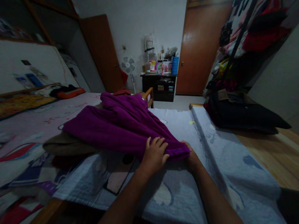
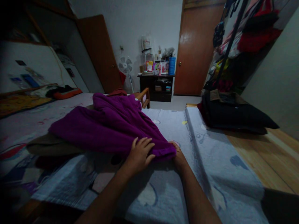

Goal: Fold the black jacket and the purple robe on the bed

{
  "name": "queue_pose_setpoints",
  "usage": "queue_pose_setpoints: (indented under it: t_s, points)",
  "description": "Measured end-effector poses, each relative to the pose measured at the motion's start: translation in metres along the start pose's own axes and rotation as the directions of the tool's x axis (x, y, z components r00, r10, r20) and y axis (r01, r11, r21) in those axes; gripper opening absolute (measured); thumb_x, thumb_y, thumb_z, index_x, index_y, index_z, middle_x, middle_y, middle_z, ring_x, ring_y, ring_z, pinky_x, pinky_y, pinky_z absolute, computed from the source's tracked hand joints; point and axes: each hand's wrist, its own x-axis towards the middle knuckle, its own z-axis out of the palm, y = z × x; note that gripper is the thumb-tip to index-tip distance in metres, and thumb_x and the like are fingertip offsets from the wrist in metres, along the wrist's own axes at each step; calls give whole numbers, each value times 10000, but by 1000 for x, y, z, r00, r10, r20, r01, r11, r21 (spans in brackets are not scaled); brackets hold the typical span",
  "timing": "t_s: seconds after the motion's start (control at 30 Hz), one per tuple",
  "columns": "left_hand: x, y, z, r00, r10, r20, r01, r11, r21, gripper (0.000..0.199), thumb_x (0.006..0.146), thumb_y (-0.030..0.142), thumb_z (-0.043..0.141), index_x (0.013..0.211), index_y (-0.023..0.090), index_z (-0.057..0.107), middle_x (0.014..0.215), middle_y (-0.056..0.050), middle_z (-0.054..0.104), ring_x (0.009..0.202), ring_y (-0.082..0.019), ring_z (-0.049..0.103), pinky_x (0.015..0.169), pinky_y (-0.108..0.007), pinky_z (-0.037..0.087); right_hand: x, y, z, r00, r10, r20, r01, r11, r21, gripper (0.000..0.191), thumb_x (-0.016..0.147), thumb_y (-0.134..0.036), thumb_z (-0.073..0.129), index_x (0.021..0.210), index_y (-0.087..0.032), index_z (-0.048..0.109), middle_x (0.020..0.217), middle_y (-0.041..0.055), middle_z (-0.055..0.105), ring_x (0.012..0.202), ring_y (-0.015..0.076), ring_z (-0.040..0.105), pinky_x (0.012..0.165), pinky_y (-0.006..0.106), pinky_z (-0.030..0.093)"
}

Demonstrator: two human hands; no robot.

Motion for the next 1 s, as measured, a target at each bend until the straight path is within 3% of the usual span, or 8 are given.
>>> queue_pose_setpoints:
  t_s: [0.07,0.13,0.23,0.33,0.53,0.8,0.87,1.0]
  points:
    - [-6,-14,-8,997,-70,-10,71,992,109,582,754,436,725,1267,246,529,1401,-83,504,1296,-324,400,1117,-562,180,1,0,1,1000,6,-10,-5,1000,9,295,732,-338,695,1005,-238,647,1002,-1,693,866,180,655,863,317,503]
    - [-10,-22,-10,995,-98,17,93,979,182,705,664,444,789,1280,236,517,1358,-101,529,1228,-340,459,1081,-534,253,1,1,2,1000,3,-14,-3,1000,-4,300,739,-355,691,1008,-233,643,1010,7,688,872,186,659,864,326,505]
    - [-10,-22,-8,988,-135,71,113,961,252,571,698,324,763,1216,216,548,1122,-93,625,1036,-293,567,935,-445,396,1,-2,4,1000,3,-21,-4,1000,-19,309,728,-386,697,984,-222,641,982,15,694,858,197,664,846,336,514]
    - [-6,-14,-7,987,-142,77,117,957,267,410,757,222,695,1146,217,565,1003,-71,625,946,-259,587,829,-390,428,1,-6,4,1000,15,-25,-14,999,49,316,719,-398,705,978,-231,635,945,8,711,850,200,666,851,348,515]
    - [-1,13,0,997,-49,56,37,979,200,412,777,257,697,1158,228,545,982,-49,621,912,-239,585,790,-361,432,6,-10,-5,991,-8,-133,28,988,152,275,728,-412,657,945,-243,654,909,6,728,872,217,671,895,389,516]
    - [9,45,35,996,-91,-8,92,987,130,496,850,333,627,1299,194,468,1004,-66,619,916,-243,583,785,-370,445,-2,-33,-15,995,-57,-80,67,989,128,573,823,-649,415,1153,-232,625,1213,83,658,1141,264,599,948,445,490]
    - [12,50,43,995,-97,-6,97,986,133,495,856,331,622,1308,204,468,1013,-68,615,924,-245,582,788,-372,447,-5,-34,-13,997,-57,-48,62,991,116,573,796,-635,507,1209,-247,595,1238,74,647,1145,265,599,957,439,485]
    - [13,57,55,997,-81,5,80,989,122,464,898,338,569,1328,205,458,996,-76,617,919,-237,588,791,-365,454,-5,-22,-9,998,20,-62,-15,996,83,622,676,-398,761,1244,-248,555,1156,49,691,1074,256,637,959,415,487]
